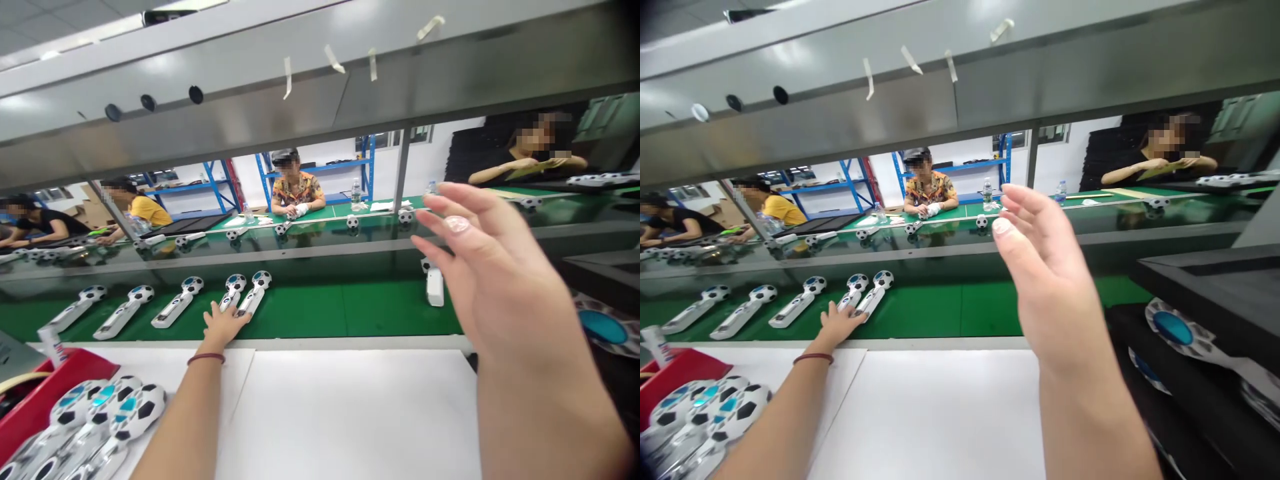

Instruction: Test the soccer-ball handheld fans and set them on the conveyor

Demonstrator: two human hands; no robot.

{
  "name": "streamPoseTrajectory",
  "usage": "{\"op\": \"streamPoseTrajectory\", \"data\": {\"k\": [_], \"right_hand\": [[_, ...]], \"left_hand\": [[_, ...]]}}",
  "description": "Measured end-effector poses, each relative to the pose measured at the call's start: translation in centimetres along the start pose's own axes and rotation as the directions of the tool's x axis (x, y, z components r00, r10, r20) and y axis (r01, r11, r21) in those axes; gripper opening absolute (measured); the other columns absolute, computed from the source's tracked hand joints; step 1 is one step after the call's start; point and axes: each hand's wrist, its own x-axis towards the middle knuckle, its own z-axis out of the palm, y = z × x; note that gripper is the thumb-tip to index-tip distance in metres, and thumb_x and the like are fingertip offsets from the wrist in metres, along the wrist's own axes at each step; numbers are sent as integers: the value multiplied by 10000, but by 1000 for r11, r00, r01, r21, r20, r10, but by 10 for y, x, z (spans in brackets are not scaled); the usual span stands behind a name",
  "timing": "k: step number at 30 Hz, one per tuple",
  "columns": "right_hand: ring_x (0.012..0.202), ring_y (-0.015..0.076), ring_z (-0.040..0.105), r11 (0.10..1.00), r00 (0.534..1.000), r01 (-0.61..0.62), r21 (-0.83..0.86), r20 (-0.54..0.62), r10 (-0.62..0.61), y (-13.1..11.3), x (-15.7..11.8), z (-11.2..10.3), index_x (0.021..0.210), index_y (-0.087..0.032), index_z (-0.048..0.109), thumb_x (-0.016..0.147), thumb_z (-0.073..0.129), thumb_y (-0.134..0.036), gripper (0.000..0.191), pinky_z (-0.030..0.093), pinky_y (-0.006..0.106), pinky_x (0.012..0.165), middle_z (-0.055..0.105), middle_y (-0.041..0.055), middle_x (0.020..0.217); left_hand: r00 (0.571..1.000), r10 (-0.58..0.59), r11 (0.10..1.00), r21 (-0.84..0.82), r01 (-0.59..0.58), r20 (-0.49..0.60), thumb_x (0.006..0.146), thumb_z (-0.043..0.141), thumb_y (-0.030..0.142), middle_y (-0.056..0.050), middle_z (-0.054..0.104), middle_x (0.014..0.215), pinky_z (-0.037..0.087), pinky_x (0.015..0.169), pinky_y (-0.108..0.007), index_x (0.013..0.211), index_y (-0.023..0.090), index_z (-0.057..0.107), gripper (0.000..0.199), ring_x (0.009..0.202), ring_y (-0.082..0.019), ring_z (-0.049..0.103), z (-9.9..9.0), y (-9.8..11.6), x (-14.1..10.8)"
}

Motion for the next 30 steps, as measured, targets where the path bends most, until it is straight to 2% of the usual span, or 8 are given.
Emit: {"op": "streamPoseTrajectory", "data": {"k": [8, 11, 15, 18, 21, 23, 26, 30], "right_hand": [[1175, 206, 430, 952, 944, -293, 86, 183, 274, 53, -3, 48, 1111, -255, 528, 807, 514, -406, 340, 370, 394, 976, 487, 36, 1238], [1233, 229, 369, 828, 807, -554, 86, 302, 508, 83, -8, 63, 1227, -231, 445, 763, 557, -462, 530, 305, 418, 1017, 397, 85, 1334], [1254, 260, 340, 603, 604, -782, 157, 429, 671, 89, -18, 78, 1310, -250, 321, 672, 654, -503, 763, 309, 459, 995, 344, 103, 1374], [1119, 241, 496, 500, 685, -725, 475, 412, 601, 74, -20, 86, 1137, -229, 451, 670, 661, -430, 550, 411, 403, 909, 561, 61, 1154], [943, 236, 602, 433, 781, -574, 695, 306, 545, 57, -17, 86, 1040, -199, 446, 651, 657, -331, 461, 482, 362, 795, 638, 55, 969], [875, 233, 626, 448, 819, -525, 724, 287, 496, 49, -13, 81, 1018, -204, 437, 635, 655, -278, 447, 498, 356, 751, 646, 43, 933], [786, 217, 637, 473, 811, -572, 670, 373, 451, 45, -10, 72, 960, -200, 475, 582, 651, -227, 418, 507, 333, 683, 646, 31, 918], [672, 173, 616, 491, 722, -691, 531, 541, 432, 51, -12, 70, 896, -144, 567, 560, 658, -265, 369, 492, 265, 595, 650, 39, 772]], "left_hand": [[999, -11, 945, -326, 24, 42, 676, 439, 480, -133, 584, 805, 404, 782, -454, 735, 157, 554, 348, 911, -358, 530, -5, 20, -8], [1000, 27, 869, -494, -18, 11, 722, 329, 464, -93, 583, 763, 444, 697, -400, 771, 175, 524, 351, 781, -292, 561, -10, 50, -29], [970, 204, 736, -632, -242, -134, 715, 339, 441, -89, 539, 1121, 394, 882, -345, 867, 197, 512, 335, 1056, -258, 486, -33, 95, -78], [829, 448, 593, -582, -556, -335, 672, 479, 444, -112, 374, 1307, 309, 971, -396, 801, 198, 530, 283, 1208, -309, 343, -50, 122, -120], [718, 568, 442, -586, -679, -402, 662, 599, 480, -105, 247, 1392, 266, 1003, -430, 912, 205, 566, 374, 1272, -343, 238, -60, 137, -148], [725, 545, 262, -735, -625, -422, 713, 555, 546, -94, 262, 1388, 310, 981, -422, 1068, 234, 534, 473, 1262, -328, 273, -63, 142, -154], [847, 452, 45, -941, -335, -280, 759, 540, 520, -75, 427, 1279, 416, 884, -371, 1253, 305, 373, 564, 1121, -267, 466, -68, 142, -151], [871, 491, 64, -998, -12, 21, 569, 772, 388, -70, 596, 1047, 458, 835, -332, 1189, 238, 435, 721, 982, -257, 565, -74, 138, -141]]}}
